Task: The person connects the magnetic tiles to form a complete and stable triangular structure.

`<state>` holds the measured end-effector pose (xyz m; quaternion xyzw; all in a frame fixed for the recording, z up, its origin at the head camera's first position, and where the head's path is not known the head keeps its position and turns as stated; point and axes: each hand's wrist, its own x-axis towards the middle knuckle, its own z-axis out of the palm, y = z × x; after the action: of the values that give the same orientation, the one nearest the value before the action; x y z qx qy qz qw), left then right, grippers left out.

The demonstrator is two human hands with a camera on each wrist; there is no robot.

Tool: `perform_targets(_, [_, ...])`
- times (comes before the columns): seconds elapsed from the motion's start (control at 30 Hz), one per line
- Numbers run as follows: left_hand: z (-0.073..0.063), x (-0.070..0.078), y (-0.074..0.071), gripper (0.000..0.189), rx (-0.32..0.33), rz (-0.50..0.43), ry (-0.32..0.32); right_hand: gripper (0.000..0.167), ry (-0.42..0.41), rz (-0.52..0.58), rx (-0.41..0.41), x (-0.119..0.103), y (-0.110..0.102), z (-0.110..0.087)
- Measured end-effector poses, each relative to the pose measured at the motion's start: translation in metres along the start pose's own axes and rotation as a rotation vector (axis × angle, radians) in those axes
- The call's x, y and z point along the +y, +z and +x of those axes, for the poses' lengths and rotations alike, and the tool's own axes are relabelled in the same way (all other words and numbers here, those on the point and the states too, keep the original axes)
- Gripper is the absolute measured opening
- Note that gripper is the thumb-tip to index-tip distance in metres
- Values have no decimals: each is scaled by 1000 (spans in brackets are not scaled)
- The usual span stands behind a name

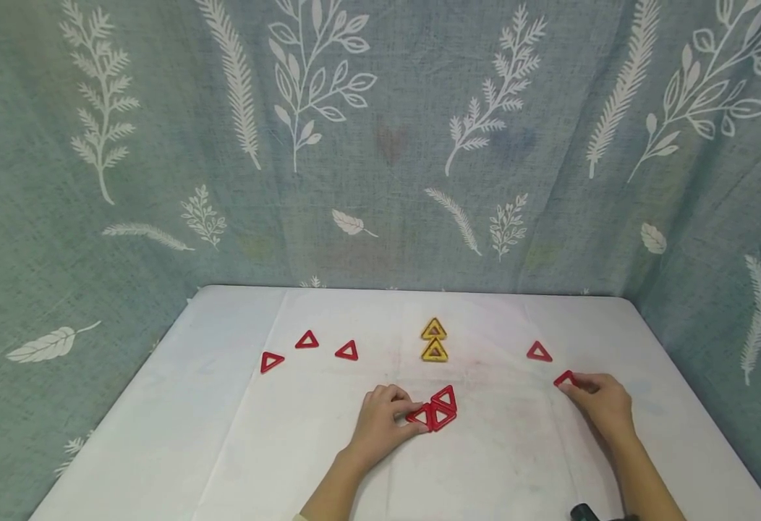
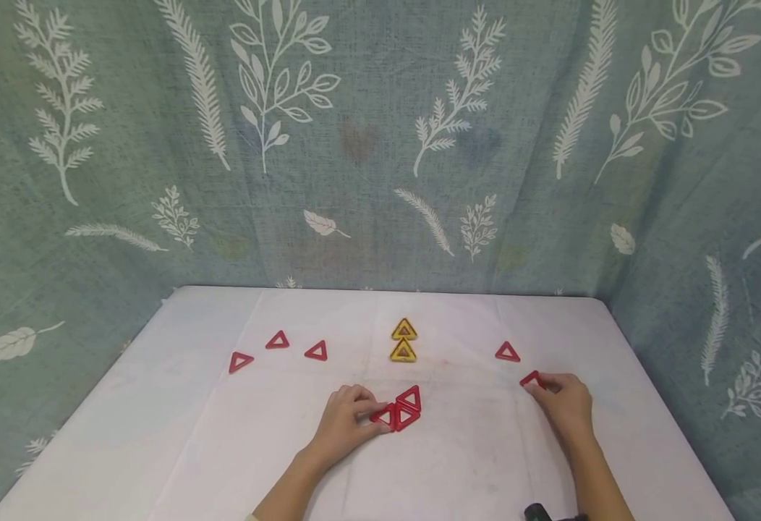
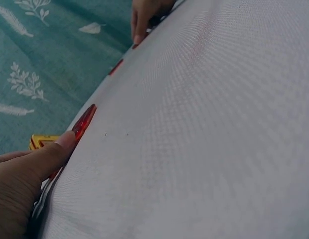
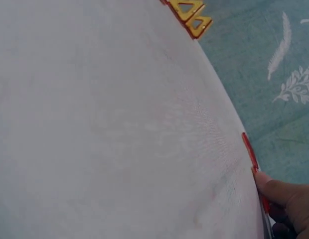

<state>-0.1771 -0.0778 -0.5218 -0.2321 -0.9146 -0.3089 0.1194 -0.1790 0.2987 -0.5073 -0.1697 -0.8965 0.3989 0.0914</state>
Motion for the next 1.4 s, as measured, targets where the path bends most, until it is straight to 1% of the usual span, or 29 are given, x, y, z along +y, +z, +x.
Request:
perform_targets(0.17, [0,1,0,38,-2,4,-14,52,7,-35,-46,-1,1,-4])
perform_targets(0.3, [0,0,0,38,1,-11,-13,52,-16,-60,-69,-3,1,-7])
perform_targets(0.5, [0,-1,2,38,50,-25,42,53,-46,-81,-81,-8,3,-12])
perform_targets(0.6, [-1,0,2,39,67,1,72,54,-59,-83,-84,-11,4,-15])
perform_targets(0.73, [-1,1,2,38,63,39,94,52,-74,-82,-96,-14,6,-19])
perform_targets(0.93, [0,4,-1,35,34,46,69,49,-92,-54,-113,-22,14,-26])
perform_targets(1.07, [1,6,-2,35,20,50,52,44,-129,-44,-114,-30,20,-31])
perform_targets(1.23, [-2,8,0,37,-1,60,10,38,-197,-41,-127,-37,28,-38])
perform_targets(1.33, [-4,10,2,38,8,65,-5,37,-229,-37,-120,-41,33,-42])
perform_targets(1.4, [-5,12,3,38,25,67,-6,36,-245,-36,-116,-43,36,-44])
